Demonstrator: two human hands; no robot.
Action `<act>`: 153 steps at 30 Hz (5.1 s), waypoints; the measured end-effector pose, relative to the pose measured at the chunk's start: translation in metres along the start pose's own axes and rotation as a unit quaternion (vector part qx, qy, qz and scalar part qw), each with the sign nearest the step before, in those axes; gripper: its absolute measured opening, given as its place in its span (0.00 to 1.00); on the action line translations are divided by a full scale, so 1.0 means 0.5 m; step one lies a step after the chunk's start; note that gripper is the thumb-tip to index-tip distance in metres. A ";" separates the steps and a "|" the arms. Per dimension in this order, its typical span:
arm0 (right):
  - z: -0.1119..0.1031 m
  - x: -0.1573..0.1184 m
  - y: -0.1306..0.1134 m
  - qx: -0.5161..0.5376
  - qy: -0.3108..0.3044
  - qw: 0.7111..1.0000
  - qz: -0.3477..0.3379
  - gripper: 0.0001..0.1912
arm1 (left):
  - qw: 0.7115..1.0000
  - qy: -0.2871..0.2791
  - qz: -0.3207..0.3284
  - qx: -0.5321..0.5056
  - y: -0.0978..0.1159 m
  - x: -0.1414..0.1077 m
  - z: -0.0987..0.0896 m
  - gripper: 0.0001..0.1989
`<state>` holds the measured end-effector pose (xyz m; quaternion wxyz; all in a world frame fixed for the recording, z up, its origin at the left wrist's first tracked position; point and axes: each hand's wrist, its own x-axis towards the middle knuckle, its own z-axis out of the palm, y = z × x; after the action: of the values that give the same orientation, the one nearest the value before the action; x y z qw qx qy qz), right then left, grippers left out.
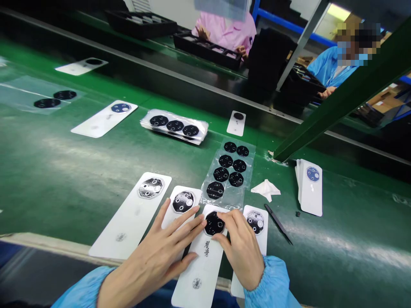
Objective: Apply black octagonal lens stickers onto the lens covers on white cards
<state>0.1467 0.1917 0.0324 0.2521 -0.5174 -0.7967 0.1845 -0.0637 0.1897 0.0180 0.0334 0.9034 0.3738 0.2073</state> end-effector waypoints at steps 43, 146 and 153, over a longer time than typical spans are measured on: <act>-0.026 -0.038 -0.011 0.042 0.022 0.989 0.143 0.14 | 0.995 -0.041 0.037 0.088 -0.001 -0.002 -0.004 0.23; 0.025 0.094 -0.159 0.365 0.061 0.905 0.210 0.21 | 0.660 0.055 -0.204 -0.721 -0.045 0.011 -0.087 0.24; 0.026 0.088 -0.151 0.204 0.052 0.967 0.144 0.21 | 0.704 0.025 -0.261 -0.661 -0.064 0.053 -0.114 0.19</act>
<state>0.0687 0.2015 0.0730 0.3640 -0.5730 -0.6452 0.3506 -0.0908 0.2257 0.0723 0.6649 0.5108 0.3625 0.4068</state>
